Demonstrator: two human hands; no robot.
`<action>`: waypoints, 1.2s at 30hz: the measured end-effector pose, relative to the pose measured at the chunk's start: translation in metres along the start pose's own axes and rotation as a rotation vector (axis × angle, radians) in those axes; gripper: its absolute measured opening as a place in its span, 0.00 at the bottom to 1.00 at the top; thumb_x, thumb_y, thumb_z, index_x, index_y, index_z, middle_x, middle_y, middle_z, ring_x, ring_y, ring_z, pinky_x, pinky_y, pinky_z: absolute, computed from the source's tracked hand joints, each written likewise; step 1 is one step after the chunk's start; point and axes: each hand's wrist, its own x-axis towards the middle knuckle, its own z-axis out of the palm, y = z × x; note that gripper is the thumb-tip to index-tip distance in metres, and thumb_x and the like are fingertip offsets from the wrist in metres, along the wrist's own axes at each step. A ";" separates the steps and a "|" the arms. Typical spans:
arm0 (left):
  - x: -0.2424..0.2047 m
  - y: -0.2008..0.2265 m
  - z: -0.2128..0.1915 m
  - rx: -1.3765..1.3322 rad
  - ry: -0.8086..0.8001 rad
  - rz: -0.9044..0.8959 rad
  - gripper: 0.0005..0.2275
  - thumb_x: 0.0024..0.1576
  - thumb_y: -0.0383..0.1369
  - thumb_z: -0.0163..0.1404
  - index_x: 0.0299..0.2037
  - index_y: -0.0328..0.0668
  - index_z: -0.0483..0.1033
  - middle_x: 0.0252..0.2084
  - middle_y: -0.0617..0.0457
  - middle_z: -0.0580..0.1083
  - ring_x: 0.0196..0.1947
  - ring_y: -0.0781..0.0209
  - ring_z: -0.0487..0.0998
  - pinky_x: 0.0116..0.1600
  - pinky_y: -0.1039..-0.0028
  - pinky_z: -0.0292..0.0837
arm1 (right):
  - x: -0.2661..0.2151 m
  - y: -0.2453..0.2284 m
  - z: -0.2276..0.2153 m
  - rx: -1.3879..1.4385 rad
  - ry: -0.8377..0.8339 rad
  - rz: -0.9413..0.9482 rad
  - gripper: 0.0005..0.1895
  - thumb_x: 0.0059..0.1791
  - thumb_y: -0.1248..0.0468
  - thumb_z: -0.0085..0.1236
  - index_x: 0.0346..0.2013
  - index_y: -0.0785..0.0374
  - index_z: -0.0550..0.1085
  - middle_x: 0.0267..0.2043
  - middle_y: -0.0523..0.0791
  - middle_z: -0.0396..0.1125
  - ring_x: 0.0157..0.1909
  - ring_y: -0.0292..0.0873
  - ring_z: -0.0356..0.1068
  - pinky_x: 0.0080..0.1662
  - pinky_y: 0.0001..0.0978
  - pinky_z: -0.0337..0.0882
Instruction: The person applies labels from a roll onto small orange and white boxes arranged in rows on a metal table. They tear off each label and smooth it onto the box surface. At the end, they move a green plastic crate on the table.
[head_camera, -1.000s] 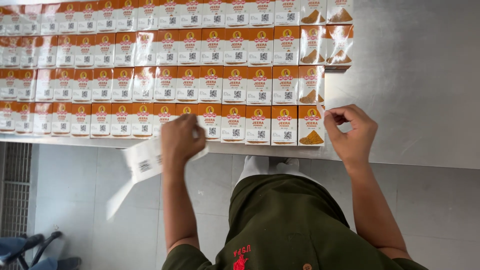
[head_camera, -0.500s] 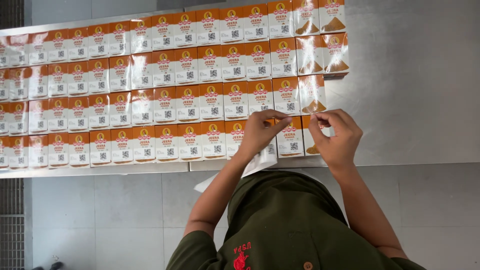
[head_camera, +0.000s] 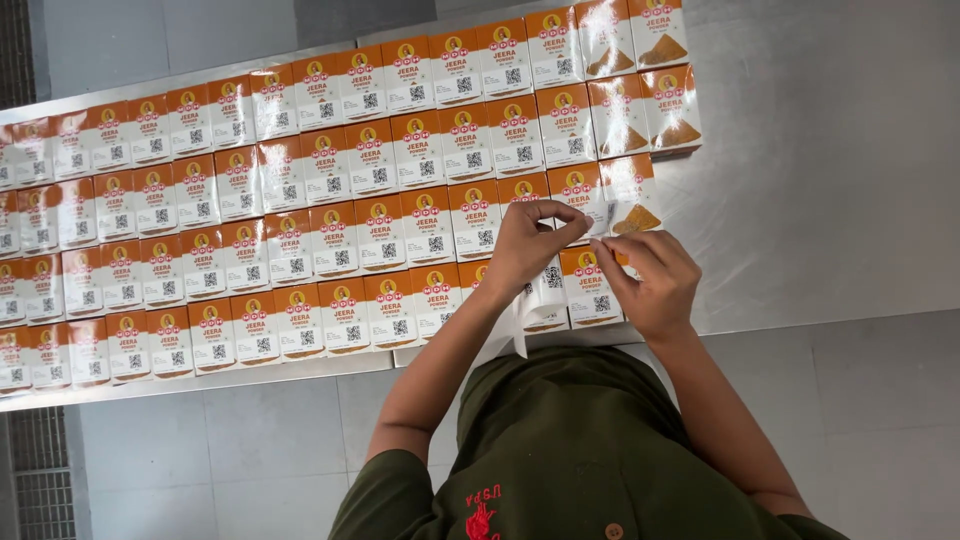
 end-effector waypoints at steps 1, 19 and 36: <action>0.001 0.006 0.001 -0.001 0.004 0.002 0.09 0.57 0.31 0.59 0.38 0.29 0.84 0.33 0.53 0.81 0.32 0.75 0.78 0.40 0.81 0.76 | 0.000 0.005 -0.001 0.002 -0.001 -0.004 0.07 0.46 0.71 0.73 0.36 0.66 0.80 0.35 0.46 0.73 0.36 0.46 0.73 0.38 0.34 0.71; 0.035 0.042 0.029 0.354 0.065 0.069 0.09 0.59 0.34 0.57 0.40 0.35 0.80 0.37 0.56 0.81 0.37 0.72 0.78 0.42 0.76 0.72 | 0.005 0.144 0.008 1.210 -0.165 1.042 0.10 0.53 0.66 0.61 0.45 0.70 0.79 0.42 0.47 0.76 0.43 0.38 0.74 0.51 0.30 0.74; 0.095 0.023 0.027 0.720 0.241 0.127 0.09 0.57 0.36 0.58 0.35 0.38 0.81 0.34 0.50 0.81 0.36 0.55 0.84 0.41 0.67 0.77 | 0.048 0.189 0.031 0.959 -0.175 0.882 0.05 0.49 0.71 0.66 0.40 0.68 0.81 0.35 0.44 0.76 0.36 0.31 0.72 0.44 0.23 0.72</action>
